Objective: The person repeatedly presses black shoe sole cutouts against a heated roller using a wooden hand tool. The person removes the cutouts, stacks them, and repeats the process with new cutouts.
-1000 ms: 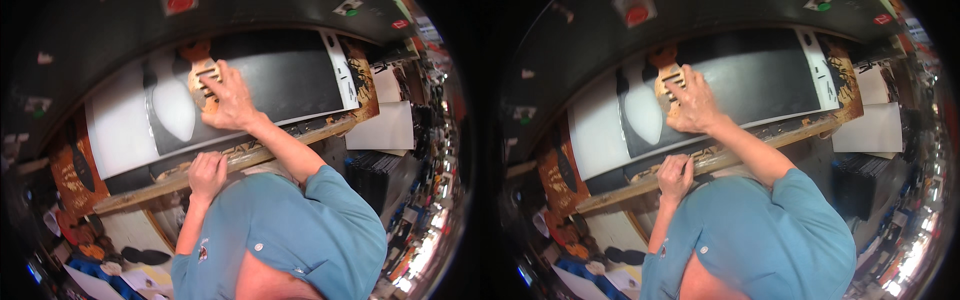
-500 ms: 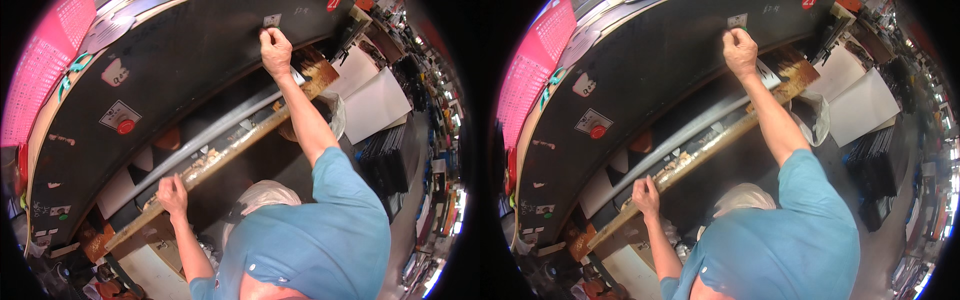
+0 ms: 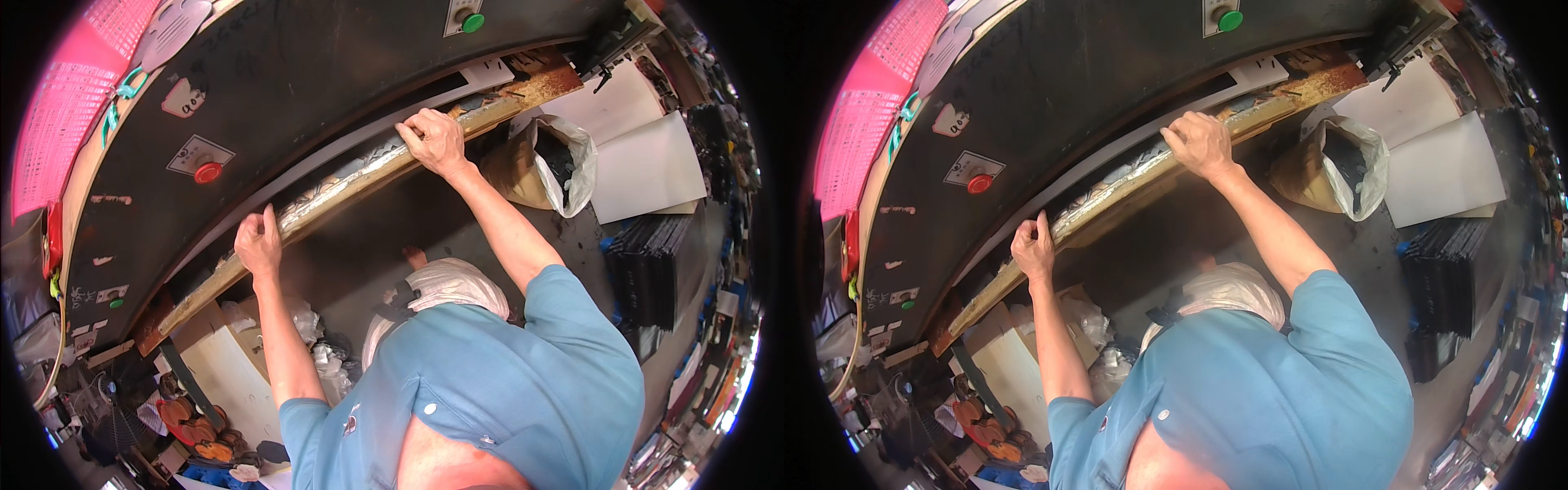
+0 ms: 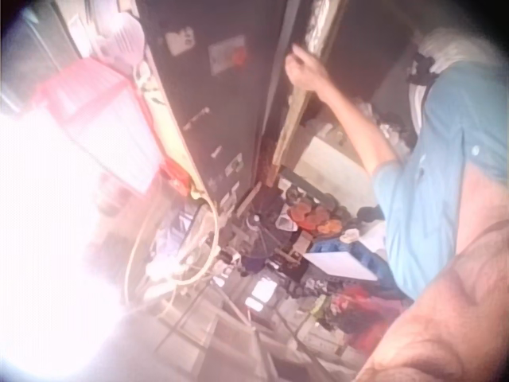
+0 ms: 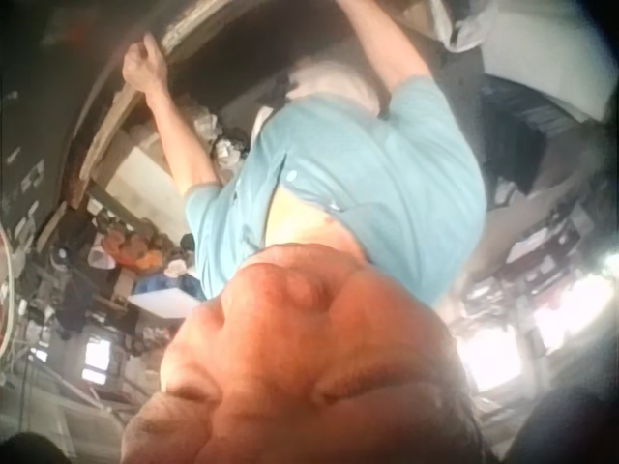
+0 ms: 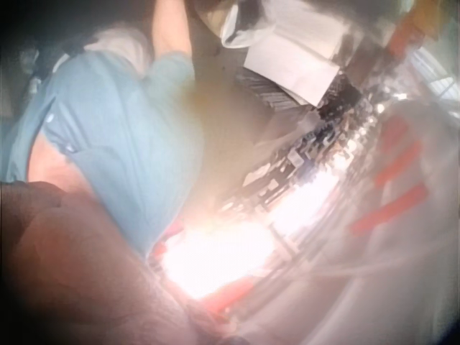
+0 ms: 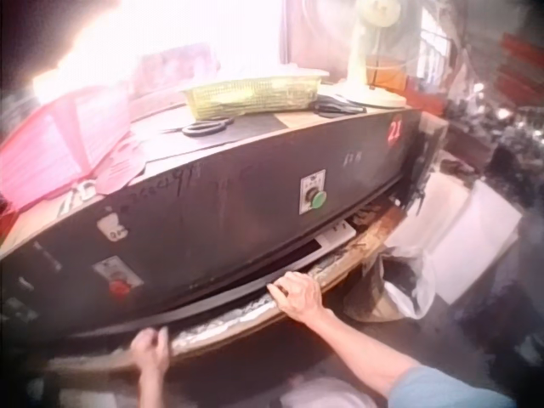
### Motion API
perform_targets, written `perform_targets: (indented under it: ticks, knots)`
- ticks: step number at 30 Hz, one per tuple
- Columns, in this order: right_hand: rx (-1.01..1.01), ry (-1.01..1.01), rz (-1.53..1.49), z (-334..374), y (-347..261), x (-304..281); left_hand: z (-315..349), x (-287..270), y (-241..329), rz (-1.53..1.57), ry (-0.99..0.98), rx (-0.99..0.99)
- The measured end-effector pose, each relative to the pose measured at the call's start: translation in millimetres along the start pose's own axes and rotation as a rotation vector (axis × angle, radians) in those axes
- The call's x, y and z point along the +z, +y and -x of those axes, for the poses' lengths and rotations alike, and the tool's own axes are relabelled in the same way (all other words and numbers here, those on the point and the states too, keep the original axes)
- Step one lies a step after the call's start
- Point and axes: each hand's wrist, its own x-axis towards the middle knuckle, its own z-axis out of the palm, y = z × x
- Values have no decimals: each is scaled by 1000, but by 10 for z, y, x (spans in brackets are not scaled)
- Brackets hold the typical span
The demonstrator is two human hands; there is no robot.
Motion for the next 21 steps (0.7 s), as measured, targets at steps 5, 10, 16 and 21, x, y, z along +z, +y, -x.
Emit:
perform_targets:
  ticks: [5, 10, 16, 21]
  knots:
    - [-39, -20, -35, 78, 0, -86, 128, -25, -3, 19, -7, 11]
    - [-33, -51, -74, 116, 46, -47, 183, 20, -25, 42, 3, 13]
    - [20, -93, -171, 296, 89, -63, 362, 12, 29, 91, 3, -2]
    - [428, -146, -358, 674, -89, -236, 831, -82, 135, 106, -10, 40]
